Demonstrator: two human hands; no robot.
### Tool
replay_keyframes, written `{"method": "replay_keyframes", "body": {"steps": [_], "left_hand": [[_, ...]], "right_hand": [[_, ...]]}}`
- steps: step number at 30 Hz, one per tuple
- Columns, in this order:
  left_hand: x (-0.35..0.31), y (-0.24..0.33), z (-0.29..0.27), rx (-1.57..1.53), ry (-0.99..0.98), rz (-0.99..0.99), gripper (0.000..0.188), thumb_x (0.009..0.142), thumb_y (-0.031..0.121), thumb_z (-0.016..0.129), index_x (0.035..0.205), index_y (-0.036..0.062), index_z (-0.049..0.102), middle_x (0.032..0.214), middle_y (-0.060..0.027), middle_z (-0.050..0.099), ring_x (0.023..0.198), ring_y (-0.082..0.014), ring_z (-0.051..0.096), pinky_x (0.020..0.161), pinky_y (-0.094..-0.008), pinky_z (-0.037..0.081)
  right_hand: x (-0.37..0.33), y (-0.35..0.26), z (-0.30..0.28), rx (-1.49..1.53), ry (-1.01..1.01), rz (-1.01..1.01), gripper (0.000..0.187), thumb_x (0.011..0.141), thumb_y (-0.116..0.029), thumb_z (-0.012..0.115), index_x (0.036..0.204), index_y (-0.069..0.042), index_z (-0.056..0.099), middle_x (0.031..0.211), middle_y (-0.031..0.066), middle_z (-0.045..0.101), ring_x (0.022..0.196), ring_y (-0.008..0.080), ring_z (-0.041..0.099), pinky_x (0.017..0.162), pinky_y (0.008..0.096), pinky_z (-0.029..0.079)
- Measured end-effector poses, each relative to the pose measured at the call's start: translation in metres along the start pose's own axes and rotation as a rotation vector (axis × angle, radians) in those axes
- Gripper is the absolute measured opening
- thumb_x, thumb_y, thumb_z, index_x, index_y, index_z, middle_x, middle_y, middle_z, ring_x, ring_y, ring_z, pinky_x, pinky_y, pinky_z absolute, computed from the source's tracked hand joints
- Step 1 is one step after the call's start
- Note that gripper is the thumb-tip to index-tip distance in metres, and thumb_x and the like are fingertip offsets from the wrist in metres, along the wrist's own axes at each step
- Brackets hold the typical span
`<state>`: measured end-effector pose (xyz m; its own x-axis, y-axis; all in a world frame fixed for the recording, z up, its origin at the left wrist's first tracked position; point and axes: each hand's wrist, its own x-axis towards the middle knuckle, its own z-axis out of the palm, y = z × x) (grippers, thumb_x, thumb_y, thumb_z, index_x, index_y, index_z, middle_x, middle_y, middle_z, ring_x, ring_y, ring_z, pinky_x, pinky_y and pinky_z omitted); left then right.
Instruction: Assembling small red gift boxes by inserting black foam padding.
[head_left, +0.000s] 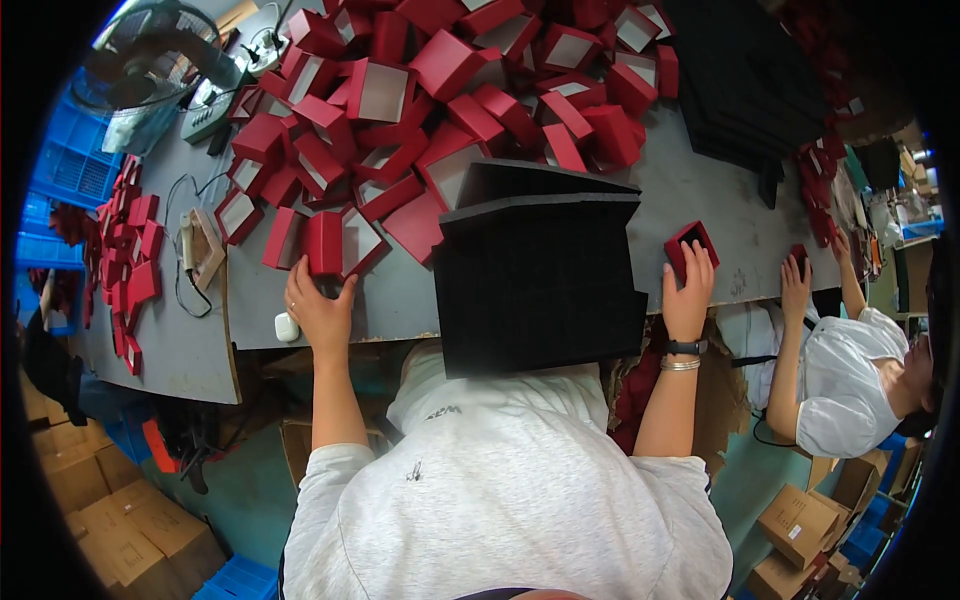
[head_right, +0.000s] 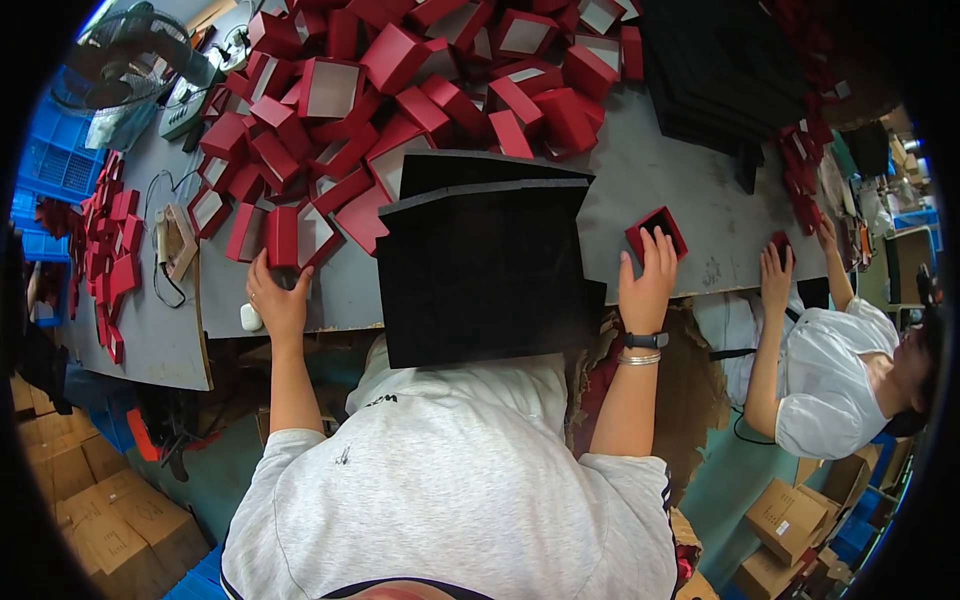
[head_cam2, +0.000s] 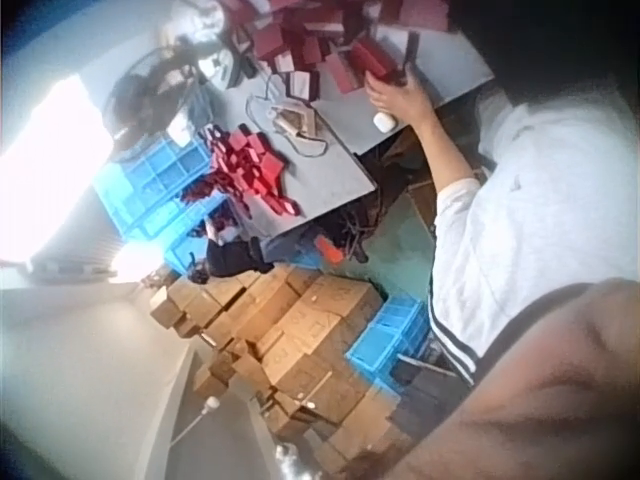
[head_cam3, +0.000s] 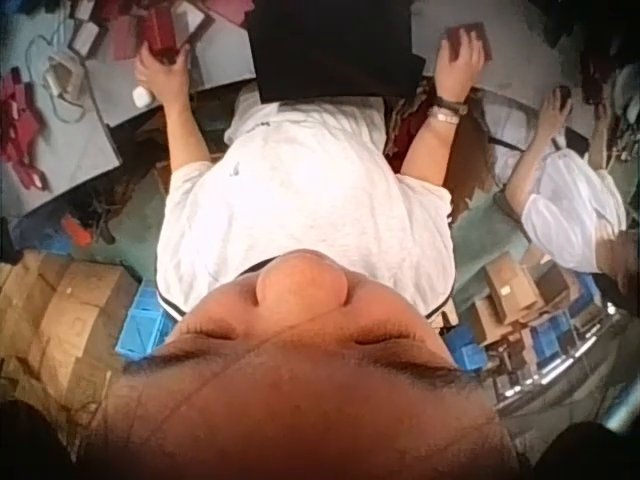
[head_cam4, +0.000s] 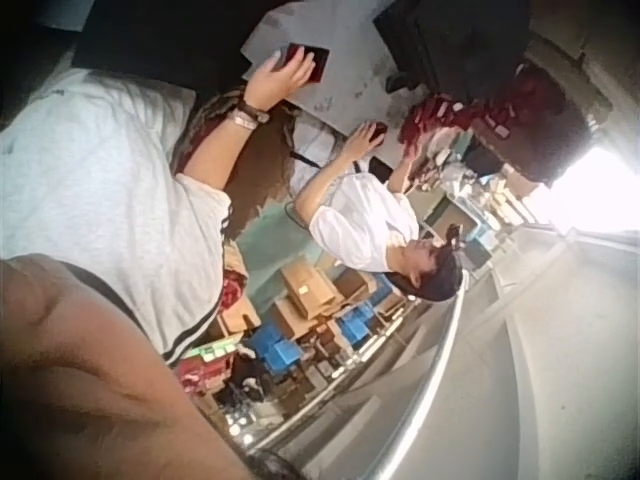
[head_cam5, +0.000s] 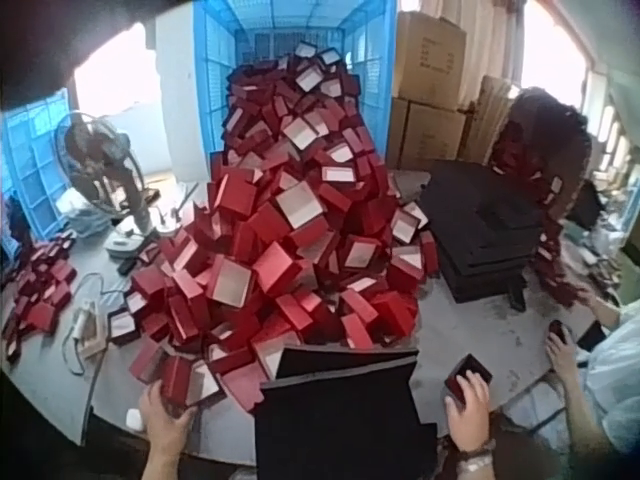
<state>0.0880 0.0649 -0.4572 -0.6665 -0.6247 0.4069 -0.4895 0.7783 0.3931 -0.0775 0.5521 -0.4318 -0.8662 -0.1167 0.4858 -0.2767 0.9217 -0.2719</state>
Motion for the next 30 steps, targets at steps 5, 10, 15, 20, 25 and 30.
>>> {"method": "replay_keyframes", "body": {"steps": [5, 10, 15, 20, 25, 30], "left_hand": [[0.004, -0.008, 0.006, -0.091, 0.010, 0.023, 0.061, 0.078, 0.026, 0.082, 0.131, 0.0064, 0.057, 0.128, -0.0163, 0.058, 0.121, -0.0384, 0.052, 0.104, -0.0484, 0.040], [0.002, -0.022, 0.010, -0.839, -0.069, -0.279, 0.041, 0.088, 0.020, 0.077, 0.122, 0.0019, 0.061, 0.132, -0.0158, 0.059, 0.128, -0.0288, 0.051, 0.107, -0.0390, 0.040], [0.010, -0.015, 0.012, -0.839, -0.070, -0.358, 0.052, 0.087, 0.026, 0.079, 0.125, 0.0001, 0.056, 0.136, -0.0166, 0.055, 0.130, -0.0263, 0.049, 0.109, -0.0369, 0.039], [0.025, 0.023, 0.000, -0.470, 0.039, -0.325, 0.070, 0.082, 0.031, 0.082, 0.134, 0.0008, 0.047, 0.135, -0.0176, 0.053, 0.123, -0.0304, 0.052, 0.107, -0.0385, 0.039], [0.003, 0.052, -0.031, -0.885, 0.279, -0.062, 0.055, 0.092, 0.028, 0.070, 0.135, 0.0027, 0.047, 0.140, -0.0161, 0.050, 0.123, -0.0310, 0.053, 0.108, -0.0431, 0.041], [-0.026, 0.142, -0.060, -1.884, -0.779, -0.525, 0.057, 0.103, 0.047, 0.040, 0.144, 0.0068, 0.038, 0.131, -0.0145, 0.059, 0.117, -0.0307, 0.061, 0.100, -0.0460, 0.050]], "right_hand": [[0.030, -0.088, -0.030, 0.512, -0.072, -0.012, 0.024, 0.089, -0.008, 0.068, 0.113, -0.003, 0.067, 0.116, 0.0130, 0.067, 0.109, 0.0315, 0.063, 0.097, 0.0375, 0.048], [0.045, -0.130, -0.032, 0.458, -0.271, -0.277, 0.026, 0.085, -0.018, 0.071, 0.108, -0.005, 0.068, 0.110, 0.0127, 0.067, 0.102, 0.0309, 0.063, 0.087, 0.0403, 0.050], [0.018, -0.174, -0.022, 0.186, -0.441, -0.528, 0.068, 0.080, -0.039, 0.077, 0.135, -0.005, 0.054, 0.135, 0.0181, 0.055, 0.122, 0.0363, 0.052, 0.103, 0.0457, 0.043], [0.023, -0.170, -0.017, 0.375, -0.413, -0.389, 0.066, 0.079, -0.040, 0.077, 0.131, -0.004, 0.056, 0.130, 0.0175, 0.056, 0.120, 0.0353, 0.052, 0.101, 0.0453, 0.044], [0.026, -0.112, -0.030, 0.284, -0.251, 0.118, 0.053, 0.083, -0.031, 0.078, 0.122, 0.001, 0.061, 0.118, 0.0156, 0.061, 0.108, 0.0344, 0.059, 0.093, 0.0427, 0.048], [0.012, -0.107, -0.026, 0.314, -0.355, 0.126, 0.055, 0.081, -0.035, 0.080, 0.119, 0.002, 0.063, 0.116, 0.0159, 0.059, 0.108, 0.0343, 0.056, 0.094, 0.0421, 0.047]]}}
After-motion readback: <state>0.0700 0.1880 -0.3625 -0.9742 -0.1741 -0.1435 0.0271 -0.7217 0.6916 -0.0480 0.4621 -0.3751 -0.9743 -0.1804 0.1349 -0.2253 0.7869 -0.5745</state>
